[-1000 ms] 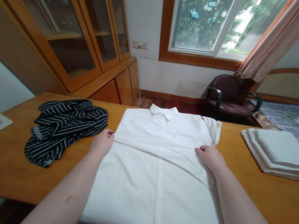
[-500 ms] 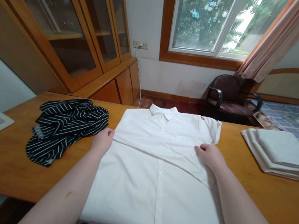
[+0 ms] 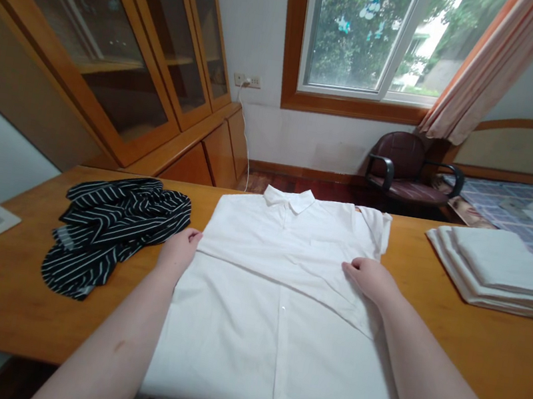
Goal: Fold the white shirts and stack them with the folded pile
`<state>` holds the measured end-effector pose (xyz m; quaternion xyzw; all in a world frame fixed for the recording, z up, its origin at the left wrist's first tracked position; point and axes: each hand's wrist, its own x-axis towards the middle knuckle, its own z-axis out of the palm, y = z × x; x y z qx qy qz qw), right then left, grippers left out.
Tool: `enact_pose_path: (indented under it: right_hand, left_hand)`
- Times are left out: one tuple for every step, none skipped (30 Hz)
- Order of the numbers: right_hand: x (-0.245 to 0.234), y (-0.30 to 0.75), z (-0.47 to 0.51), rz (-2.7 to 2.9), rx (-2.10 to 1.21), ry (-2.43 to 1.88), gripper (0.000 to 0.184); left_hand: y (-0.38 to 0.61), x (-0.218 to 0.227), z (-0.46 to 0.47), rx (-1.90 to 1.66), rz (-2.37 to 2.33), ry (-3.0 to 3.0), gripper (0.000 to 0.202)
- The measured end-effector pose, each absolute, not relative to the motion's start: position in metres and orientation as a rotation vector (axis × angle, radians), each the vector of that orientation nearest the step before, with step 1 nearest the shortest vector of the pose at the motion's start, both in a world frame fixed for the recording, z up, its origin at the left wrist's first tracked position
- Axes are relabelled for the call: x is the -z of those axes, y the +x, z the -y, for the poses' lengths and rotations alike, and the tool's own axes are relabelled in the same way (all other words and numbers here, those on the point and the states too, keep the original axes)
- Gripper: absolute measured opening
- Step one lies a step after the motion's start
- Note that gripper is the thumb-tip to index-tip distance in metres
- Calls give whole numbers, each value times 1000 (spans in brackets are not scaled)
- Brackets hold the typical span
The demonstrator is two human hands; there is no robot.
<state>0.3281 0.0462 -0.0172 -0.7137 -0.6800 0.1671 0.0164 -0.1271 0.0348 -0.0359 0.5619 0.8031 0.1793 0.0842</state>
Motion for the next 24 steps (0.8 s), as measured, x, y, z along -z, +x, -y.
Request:
enact_pose_path:
  right_hand:
    - [17, 328, -46, 2104, -500, -2211, 40]
    - [17, 328, -46, 2092, -481, -2198, 40]
    - [18, 328, -45, 2082, -468, -2183, 41]
    - [18, 328, -45, 2075, -463, -2169, 42]
    - [19, 328, -45, 2071, -462, -2157, 42]
    - [20, 328, -45, 2069, -465, -2151, 43]
    - [20, 328, -45, 2067, -469, -2150, 43]
    - [21, 328, -46, 2065, -473, -2151, 43]
    - [22, 327, -46, 2065, -474, -2151, 42]
    - [22, 327, -46, 2066, -475, -2152, 42]
    - [22, 326, -46, 2068, -475, -2155, 41]
    - [22, 326, -47, 2069, -476, -2162, 40]
    - [22, 326, -47, 2069, -478, -2170, 40]
    - [22, 326, -47, 2070, -480, -2180, 40]
    - [21, 326, -47, 2068, -483, -2189, 39]
    - [21, 326, -47, 2065, -485, -2193, 39]
    - [21, 326, -47, 2061, -485, -2190, 39]
    - [20, 325, -47, 2055, -481, -2182, 40]
    - [20, 325, -46, 2047, -474, -2171, 40]
    - [20, 325, -46, 2040, -466, -2159, 41]
    - [20, 325, -46, 2034, -463, -2151, 41]
    - [20, 324, -45, 2033, -470, -2151, 41]
    - [20, 323, -45, 2039, -485, -2160, 41]
    - [20, 323, -45, 2049, -502, -2174, 40]
  left_hand:
    - [-130, 36, -35, -567, -2387, 1660, 34]
    - [-132, 35, -34, -612, -2372, 1634, 35]
    - [-135, 35, -34, -665, -2348, 1606, 37]
    - [-137, 35, -33, -715, -2318, 1584, 38]
    - [-139, 34, -32, -751, -2285, 1575, 38]
    - [-140, 34, -32, -766, -2250, 1584, 38]
    - [-140, 33, -31, -756, -2222, 1604, 37]
    - [-139, 33, -31, -729, -2206, 1624, 36]
    - [-138, 32, -31, -689, -2205, 1635, 35]
    - [-137, 32, -31, -648, -2215, 1633, 34]
    - [-136, 32, -32, -617, -2229, 1621, 33]
    - [-136, 32, -33, -602, -2243, 1605, 33]
    - [-135, 32, -33, -600, -2250, 1590, 32]
    - [-136, 32, -34, -611, -2253, 1577, 32]
    - [-136, 32, -35, -629, -2253, 1564, 32]
    - [-137, 32, -35, -651, -2257, 1554, 32]
    - [-137, 32, -35, -674, -2262, 1549, 32]
    - [-137, 32, -35, -701, -2267, 1552, 33]
    - [-138, 33, -35, -730, -2271, 1560, 32]
    - [-137, 33, -34, -752, -2276, 1571, 32]
    - [-137, 33, -34, -761, -2283, 1583, 31]
    - [-137, 33, -34, -751, -2294, 1595, 31]
    - [-136, 33, -34, -719, -2306, 1605, 30]
    - [-136, 33, -34, -673, -2320, 1612, 29]
